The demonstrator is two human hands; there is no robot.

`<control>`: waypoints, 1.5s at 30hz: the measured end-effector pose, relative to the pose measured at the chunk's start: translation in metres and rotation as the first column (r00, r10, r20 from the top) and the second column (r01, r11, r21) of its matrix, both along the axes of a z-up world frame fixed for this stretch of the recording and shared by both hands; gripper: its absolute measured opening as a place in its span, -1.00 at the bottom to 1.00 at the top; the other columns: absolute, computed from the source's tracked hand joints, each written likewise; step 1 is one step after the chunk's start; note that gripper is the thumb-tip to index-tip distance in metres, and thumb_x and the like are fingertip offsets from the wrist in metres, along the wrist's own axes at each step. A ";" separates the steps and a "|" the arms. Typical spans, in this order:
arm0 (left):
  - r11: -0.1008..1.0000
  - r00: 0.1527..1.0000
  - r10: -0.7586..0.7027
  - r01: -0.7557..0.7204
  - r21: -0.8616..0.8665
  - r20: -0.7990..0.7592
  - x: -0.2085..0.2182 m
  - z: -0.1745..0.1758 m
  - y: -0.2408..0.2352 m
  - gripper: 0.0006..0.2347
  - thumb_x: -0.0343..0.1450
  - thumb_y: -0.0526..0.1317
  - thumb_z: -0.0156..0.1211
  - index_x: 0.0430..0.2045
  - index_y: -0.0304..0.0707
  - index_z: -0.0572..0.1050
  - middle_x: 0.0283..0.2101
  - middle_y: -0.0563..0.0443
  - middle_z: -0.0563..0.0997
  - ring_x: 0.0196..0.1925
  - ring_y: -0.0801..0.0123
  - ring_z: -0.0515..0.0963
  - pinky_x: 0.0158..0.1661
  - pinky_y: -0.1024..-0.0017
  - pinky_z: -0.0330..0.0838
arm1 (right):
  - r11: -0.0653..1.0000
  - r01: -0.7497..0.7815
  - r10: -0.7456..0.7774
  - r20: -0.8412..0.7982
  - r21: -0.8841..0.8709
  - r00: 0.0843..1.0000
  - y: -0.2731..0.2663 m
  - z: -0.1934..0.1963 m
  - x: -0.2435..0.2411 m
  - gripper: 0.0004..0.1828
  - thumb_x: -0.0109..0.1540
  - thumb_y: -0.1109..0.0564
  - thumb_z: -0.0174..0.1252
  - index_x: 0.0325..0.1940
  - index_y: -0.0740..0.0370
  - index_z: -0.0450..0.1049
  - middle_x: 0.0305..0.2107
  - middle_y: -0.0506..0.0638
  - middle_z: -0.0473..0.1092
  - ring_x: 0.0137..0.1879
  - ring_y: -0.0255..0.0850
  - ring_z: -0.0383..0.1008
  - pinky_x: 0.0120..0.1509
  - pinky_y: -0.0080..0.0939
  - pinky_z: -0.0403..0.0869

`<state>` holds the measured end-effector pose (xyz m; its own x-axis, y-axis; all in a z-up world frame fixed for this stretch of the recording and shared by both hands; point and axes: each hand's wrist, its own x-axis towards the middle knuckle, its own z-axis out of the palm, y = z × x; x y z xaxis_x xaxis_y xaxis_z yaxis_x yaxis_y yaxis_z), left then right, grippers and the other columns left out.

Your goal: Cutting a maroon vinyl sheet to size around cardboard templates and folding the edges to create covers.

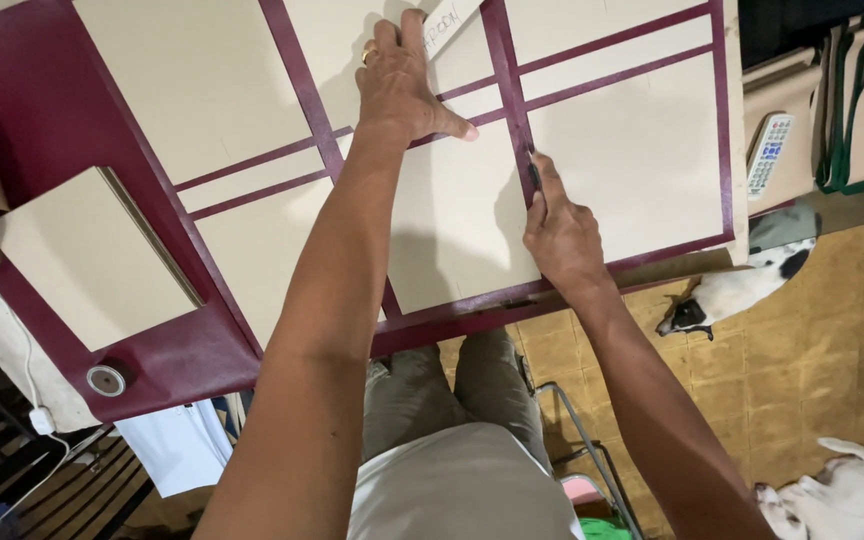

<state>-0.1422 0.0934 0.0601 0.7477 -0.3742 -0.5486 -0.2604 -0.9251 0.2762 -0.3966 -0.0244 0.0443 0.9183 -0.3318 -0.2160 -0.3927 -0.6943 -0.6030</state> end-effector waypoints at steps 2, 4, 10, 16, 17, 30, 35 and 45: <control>1.000 1.000 0.012 -0.012 -0.025 -0.004 0.000 0.000 0.001 0.08 -0.17 0.20 0.83 0.11 0.02 0.08 0.10 -0.04 0.22 0.15 0.08 0.36 0.05 0.12 0.41 | 0.975 -0.094 0.103 0.033 -0.202 0.994 0.001 -0.017 -0.011 -0.52 0.40 0.30 -0.01 0.44 0.22 0.26 -0.24 -0.03 0.24 -0.72 -0.06 0.21 -0.43 -0.04 0.43; 0.998 1.000 0.023 -0.023 -0.051 -0.007 0.001 0.000 0.001 0.11 -0.17 0.18 0.85 0.16 0.03 0.09 0.12 -0.06 0.23 0.18 0.05 0.36 0.10 0.08 0.39 | 0.900 -0.175 0.210 0.045 -0.398 0.977 0.002 -0.024 -0.019 -0.61 0.39 0.29 0.03 0.32 0.40 0.40 0.36 -0.09 0.31 -0.73 -0.13 0.25 -0.43 -0.15 0.45; 1.000 1.000 0.023 -0.023 -0.007 -0.020 0.000 -0.001 0.000 0.30 -0.15 0.21 0.86 0.38 0.10 -0.12 0.12 -0.04 0.23 0.21 0.08 0.33 0.14 0.12 0.38 | 0.999 0.051 -0.050 -0.160 0.002 0.986 0.008 -0.003 -0.033 -0.37 0.42 0.22 -0.07 0.60 0.00 0.07 -0.83 0.07 0.30 -0.71 0.01 0.25 -0.40 0.03 0.46; 0.999 0.998 0.017 -0.015 0.036 -0.060 0.000 0.009 -0.003 0.31 -0.07 0.17 0.86 0.43 -0.02 -0.20 0.41 -0.16 0.02 0.49 -0.22 0.06 0.33 -0.10 0.16 | 0.999 0.017 -0.021 -0.105 -0.038 0.994 0.014 0.004 -0.052 -0.41 0.45 0.21 -0.10 0.60 0.04 0.08 -0.83 0.07 0.30 -0.73 0.03 0.22 -0.38 0.05 0.45; 0.999 0.998 0.018 -0.015 0.050 -0.066 -0.001 0.009 -0.003 0.33 -0.06 0.18 0.86 0.43 -0.10 -0.21 0.43 -0.18 0.01 0.51 -0.22 0.04 0.35 -0.11 0.13 | 0.998 0.021 -0.029 -0.146 -0.051 0.989 0.016 0.005 -0.055 -0.41 0.45 0.19 -0.11 0.60 -0.01 0.07 -0.80 0.06 0.33 -0.70 0.05 0.27 -0.33 0.08 0.47; 0.990 0.996 -0.001 0.014 0.139 -0.091 0.001 0.007 -0.006 0.30 -0.02 0.27 0.78 0.42 -0.21 -0.18 0.46 -0.22 -0.06 0.53 -0.16 -0.03 0.37 -0.05 0.11 | 0.998 0.030 -0.043 -0.205 -0.064 0.978 0.023 0.011 -0.081 -0.39 0.45 0.19 -0.08 0.61 -0.03 0.05 -0.83 -0.01 0.26 -0.73 -0.08 0.18 -0.42 0.00 0.42; 0.989 0.997 -0.020 0.031 0.143 -0.076 0.003 -0.001 -0.005 0.20 -0.09 0.33 0.73 0.33 -0.19 0.05 0.35 -0.21 0.11 0.45 -0.08 0.08 0.30 0.00 0.17 | 0.996 0.008 -0.033 -0.285 -0.091 0.958 0.026 0.008 -0.099 -0.34 0.45 0.14 -0.10 0.64 -0.09 -0.06 -0.71 0.00 0.40 -0.72 -0.10 0.23 -0.31 0.00 0.49; 1.000 0.999 0.025 -0.025 -0.007 -0.025 -0.001 0.007 -0.002 0.24 -0.12 0.18 0.85 0.33 0.08 -0.11 0.20 -0.11 0.14 0.35 -0.09 0.23 0.13 -0.03 0.37 | 0.949 -0.306 0.208 -0.568 -0.082 0.797 0.031 0.038 -0.104 -0.29 0.41 0.29 -0.17 0.58 0.34 -0.29 0.55 0.05 -0.11 -0.63 -0.27 0.35 -0.31 -0.16 0.63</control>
